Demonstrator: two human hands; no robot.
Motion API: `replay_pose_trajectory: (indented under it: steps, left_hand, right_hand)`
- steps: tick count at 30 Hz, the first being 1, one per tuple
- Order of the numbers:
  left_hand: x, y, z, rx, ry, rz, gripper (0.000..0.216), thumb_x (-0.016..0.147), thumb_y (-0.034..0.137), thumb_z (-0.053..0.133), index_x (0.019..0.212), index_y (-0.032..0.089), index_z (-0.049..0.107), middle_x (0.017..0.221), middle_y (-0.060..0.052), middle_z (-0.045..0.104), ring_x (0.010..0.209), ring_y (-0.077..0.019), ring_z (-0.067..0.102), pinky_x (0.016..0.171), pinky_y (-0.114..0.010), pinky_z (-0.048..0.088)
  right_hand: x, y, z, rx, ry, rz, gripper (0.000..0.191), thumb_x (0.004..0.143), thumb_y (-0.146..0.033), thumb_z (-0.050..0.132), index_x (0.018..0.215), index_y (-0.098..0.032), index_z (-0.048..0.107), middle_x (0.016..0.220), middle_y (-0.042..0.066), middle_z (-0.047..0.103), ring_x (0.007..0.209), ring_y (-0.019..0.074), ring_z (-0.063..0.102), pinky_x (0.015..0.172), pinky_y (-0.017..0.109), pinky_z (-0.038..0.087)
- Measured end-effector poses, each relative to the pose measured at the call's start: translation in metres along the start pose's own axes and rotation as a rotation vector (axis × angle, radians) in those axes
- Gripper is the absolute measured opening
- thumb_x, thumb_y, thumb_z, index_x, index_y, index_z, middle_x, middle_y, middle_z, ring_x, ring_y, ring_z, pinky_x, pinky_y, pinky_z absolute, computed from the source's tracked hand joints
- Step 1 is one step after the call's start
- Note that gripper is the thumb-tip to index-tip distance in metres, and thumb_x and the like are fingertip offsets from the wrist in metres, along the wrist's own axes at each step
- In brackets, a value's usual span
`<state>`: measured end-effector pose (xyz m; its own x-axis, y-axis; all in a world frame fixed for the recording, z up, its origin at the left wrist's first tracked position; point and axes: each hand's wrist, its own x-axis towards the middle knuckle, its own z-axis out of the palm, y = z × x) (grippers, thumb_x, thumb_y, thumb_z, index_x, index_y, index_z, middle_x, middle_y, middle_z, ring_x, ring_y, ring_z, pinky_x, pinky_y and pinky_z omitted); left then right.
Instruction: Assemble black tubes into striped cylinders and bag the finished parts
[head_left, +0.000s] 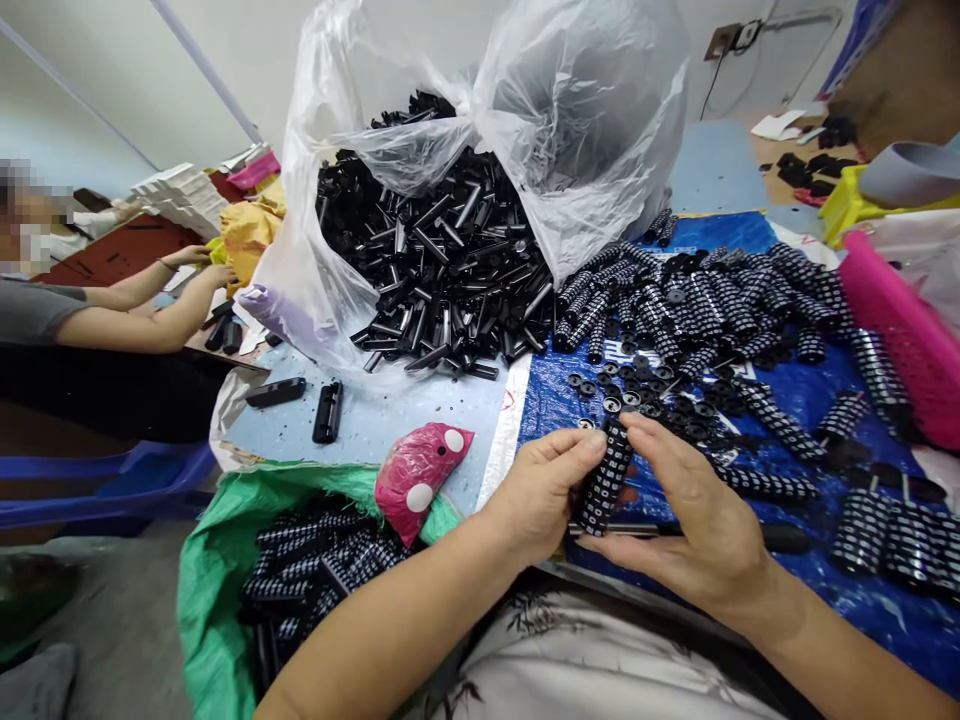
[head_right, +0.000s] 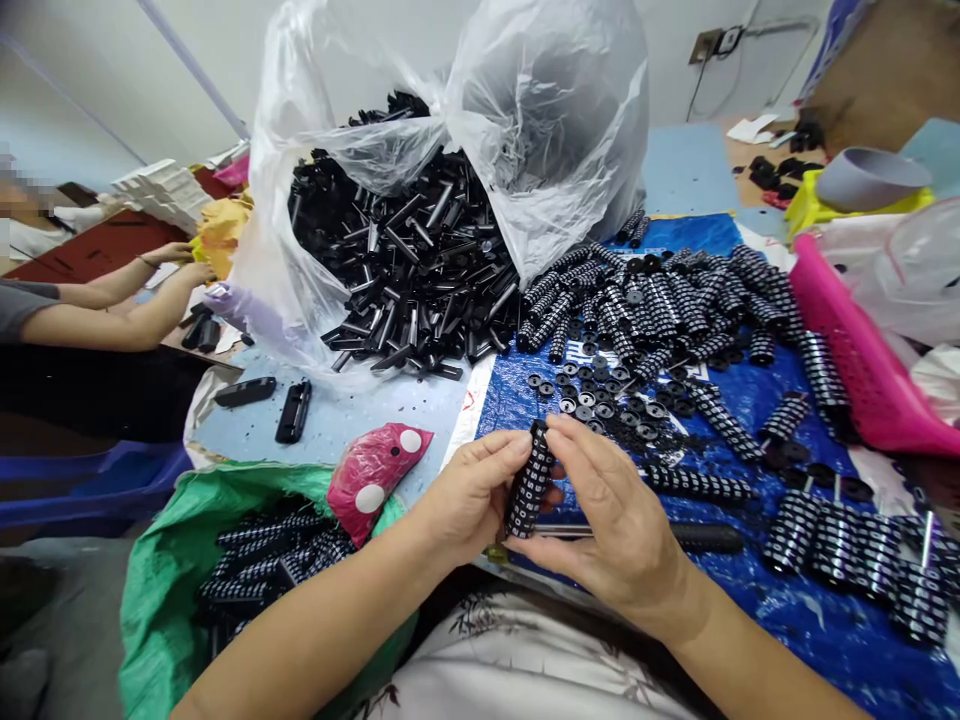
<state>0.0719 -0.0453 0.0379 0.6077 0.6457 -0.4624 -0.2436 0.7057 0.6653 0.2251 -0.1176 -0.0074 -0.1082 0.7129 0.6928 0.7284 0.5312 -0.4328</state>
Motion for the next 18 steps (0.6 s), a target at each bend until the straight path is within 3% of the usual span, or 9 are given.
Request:
replay_pose_trajectory:
  steps: [6,10,12,14,16,18]
  left_hand:
    - [0.004,0.008,-0.015,0.024,-0.097,-0.126,0.046,0.063,0.04,0.09,0.093,0.015,0.068,0.077,-0.004,0.071,0.066,-0.018,0.069,0.063,-0.03,0.055]
    - [0.016,0.0,-0.034,0.137,0.029,0.018,0.041,0.068,0.039,0.086,0.094,0.018,0.063,0.079,-0.001,0.068,0.067,-0.016,0.069,0.064,-0.029,0.055]
    - [0.019,0.0,-0.05,0.375,0.121,0.199,0.03,0.076,0.035,0.079,0.094,0.017,0.064,0.083,-0.001,0.068,0.072,-0.0149,0.067,0.07,-0.029,0.054]
    - [0.018,0.004,-0.065,0.745,0.191,0.364,0.019,0.082,0.03,0.073,0.096,0.017,0.068,0.09,-0.003,0.07,0.084,-0.017,0.067,0.082,-0.032,0.052]
    - [0.016,0.012,-0.077,1.127,0.206,0.421,0.016,0.083,0.026,0.071,0.098,0.019,0.072,0.097,-0.005,0.072,0.094,-0.0202,0.065,0.09,-0.035,0.049]
    - [0.016,0.021,-0.084,1.375,0.162,0.361,0.018,0.081,0.027,0.074,0.097,0.02,0.074,0.095,-0.005,0.071,0.092,-0.0213,0.064,0.086,-0.034,0.048]
  right_hand:
    - [-0.002,0.0,0.001,-0.054,-0.047,0.058,0.103,0.079,-0.049,0.079,0.16,-0.018,0.024,0.145,0.021,0.053,0.132,0.0362,0.054,0.108,0.053,0.049]
    - [-0.02,0.008,-0.003,-0.08,-0.169,0.105,0.099,0.084,-0.059,0.07,0.159,-0.013,0.025,0.147,0.023,0.051,0.136,0.038,0.05,0.109,0.054,0.046]
    - [-0.036,0.014,-0.007,-0.139,-0.261,0.075,0.067,0.091,-0.051,0.064,0.146,-0.016,0.046,0.132,0.017,0.062,0.123,0.034,0.06,0.1,0.05,0.051]
    - [-0.051,0.019,-0.012,-0.199,-0.335,0.055,0.032,0.097,-0.041,0.058,0.12,-0.02,0.063,0.108,0.01,0.07,0.099,0.0262,0.068,0.085,0.042,0.055]
    - [-0.058,0.02,-0.016,-0.253,-0.347,0.085,0.02,0.099,-0.036,0.055,0.105,-0.02,0.066,0.094,0.006,0.069,0.081,0.0206,0.067,0.074,0.036,0.053]
    - [-0.052,0.016,-0.019,-0.269,-0.296,0.143,0.018,0.1,-0.034,0.053,0.103,-0.02,0.065,0.09,0.005,0.068,0.075,0.0184,0.066,0.07,0.033,0.052]
